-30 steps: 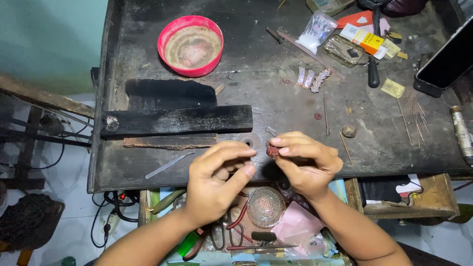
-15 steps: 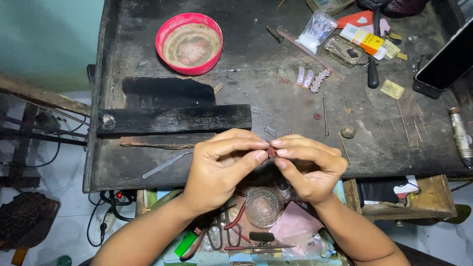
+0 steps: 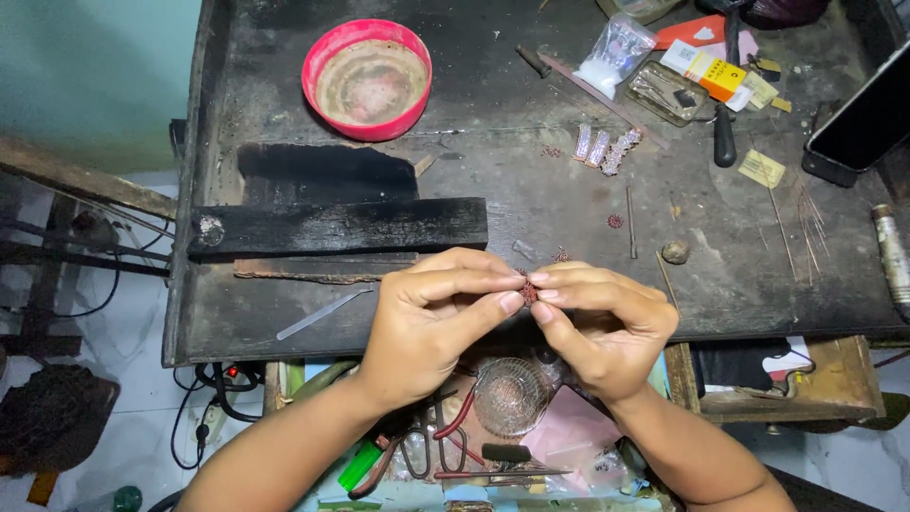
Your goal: A person is refining a jewelry piece by carefully setting small red stones into a metal frame at a workshop bench.
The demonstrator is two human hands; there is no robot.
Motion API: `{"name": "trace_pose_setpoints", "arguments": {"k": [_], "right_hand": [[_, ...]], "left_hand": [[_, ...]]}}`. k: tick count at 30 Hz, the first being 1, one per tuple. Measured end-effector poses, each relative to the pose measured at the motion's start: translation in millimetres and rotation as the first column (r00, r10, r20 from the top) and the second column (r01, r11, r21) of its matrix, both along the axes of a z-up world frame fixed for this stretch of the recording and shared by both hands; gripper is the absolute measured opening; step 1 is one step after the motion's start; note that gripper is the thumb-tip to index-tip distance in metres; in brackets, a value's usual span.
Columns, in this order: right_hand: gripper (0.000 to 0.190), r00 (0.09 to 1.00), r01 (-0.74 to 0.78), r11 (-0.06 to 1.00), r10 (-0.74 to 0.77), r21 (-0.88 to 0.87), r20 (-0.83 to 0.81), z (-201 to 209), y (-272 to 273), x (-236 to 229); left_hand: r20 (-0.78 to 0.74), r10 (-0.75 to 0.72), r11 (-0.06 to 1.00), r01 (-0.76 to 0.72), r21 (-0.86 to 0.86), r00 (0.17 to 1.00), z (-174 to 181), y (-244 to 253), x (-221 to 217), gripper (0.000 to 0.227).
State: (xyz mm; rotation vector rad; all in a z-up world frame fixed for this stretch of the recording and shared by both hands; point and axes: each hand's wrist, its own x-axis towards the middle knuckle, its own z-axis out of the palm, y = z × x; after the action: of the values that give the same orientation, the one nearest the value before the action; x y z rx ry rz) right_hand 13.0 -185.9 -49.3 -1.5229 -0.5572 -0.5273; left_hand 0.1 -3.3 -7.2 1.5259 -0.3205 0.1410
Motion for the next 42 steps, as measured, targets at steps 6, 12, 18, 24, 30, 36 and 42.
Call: {"name": "trace_pose_setpoints", "arguments": {"k": [6,12,18,24,30,36,42], "right_hand": [[0.007,1.000,0.000,1.000,0.000,0.007,0.006,0,1,-1],[0.007,1.000,0.010,1.000,-0.010,-0.003,0.012,0,1,-2],[0.007,1.000,0.015,1.000,-0.015,0.001,0.022,0,1,-2],[0.007,1.000,0.020,1.000,-0.020,-0.009,0.018,0,2,-2],[0.007,1.000,0.017,1.000,-0.017,0.002,0.014,-1,2,-2],[0.007,1.000,0.006,1.000,-0.006,0.007,0.009,0,2,-2],[0.012,0.992,-0.032,0.996,0.022,0.078,0.128,-6,1,12]], "left_hand": [[0.003,0.006,1.000,-0.006,0.002,1.000,-2,0,0,0.011],[0.022,-0.003,1.000,0.003,-0.021,1.000,-3,-1,1,0.009],[0.009,0.006,1.000,-0.006,-0.021,1.000,-1,-1,-1,0.010],[0.021,0.002,1.000,-0.002,-0.013,1.000,-2,0,0,0.010],[0.032,0.000,1.000,0.000,-0.015,0.999,-3,-1,0,0.009],[0.036,0.000,1.000,0.001,-0.028,0.999,-6,0,0,0.010],[0.037,-0.028,0.969,0.037,-0.245,0.999,-12,-3,7,0.013]]}}
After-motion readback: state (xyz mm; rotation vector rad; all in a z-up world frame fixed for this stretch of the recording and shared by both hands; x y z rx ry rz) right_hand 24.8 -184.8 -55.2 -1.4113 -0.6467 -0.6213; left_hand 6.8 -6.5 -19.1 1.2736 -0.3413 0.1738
